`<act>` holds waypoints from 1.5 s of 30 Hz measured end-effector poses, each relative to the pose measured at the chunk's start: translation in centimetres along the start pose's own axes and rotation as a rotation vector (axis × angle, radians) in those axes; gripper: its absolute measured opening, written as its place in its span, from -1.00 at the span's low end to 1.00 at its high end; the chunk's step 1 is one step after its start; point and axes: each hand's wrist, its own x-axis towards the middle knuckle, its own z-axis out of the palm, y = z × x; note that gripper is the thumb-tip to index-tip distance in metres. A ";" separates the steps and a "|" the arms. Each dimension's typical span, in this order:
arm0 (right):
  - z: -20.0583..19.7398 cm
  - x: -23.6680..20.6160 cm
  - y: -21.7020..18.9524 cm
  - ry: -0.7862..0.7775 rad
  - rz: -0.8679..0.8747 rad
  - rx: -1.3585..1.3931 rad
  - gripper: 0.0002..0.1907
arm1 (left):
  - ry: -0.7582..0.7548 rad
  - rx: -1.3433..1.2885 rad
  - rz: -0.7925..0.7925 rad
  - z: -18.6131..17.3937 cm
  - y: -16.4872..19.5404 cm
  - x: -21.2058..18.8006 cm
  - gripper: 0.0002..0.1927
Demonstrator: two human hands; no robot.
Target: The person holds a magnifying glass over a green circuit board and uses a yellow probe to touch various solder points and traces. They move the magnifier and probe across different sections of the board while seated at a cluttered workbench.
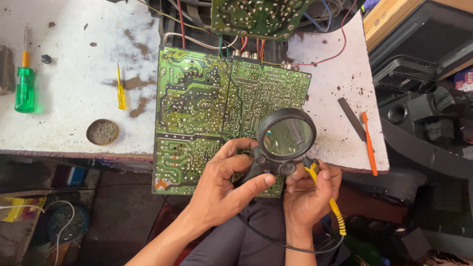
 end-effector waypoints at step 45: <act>0.1 0.2 0.0 0.046 0.035 -0.016 -0.67 | 0.012 -0.012 -0.026 0.1 0.0 0.1 -0.61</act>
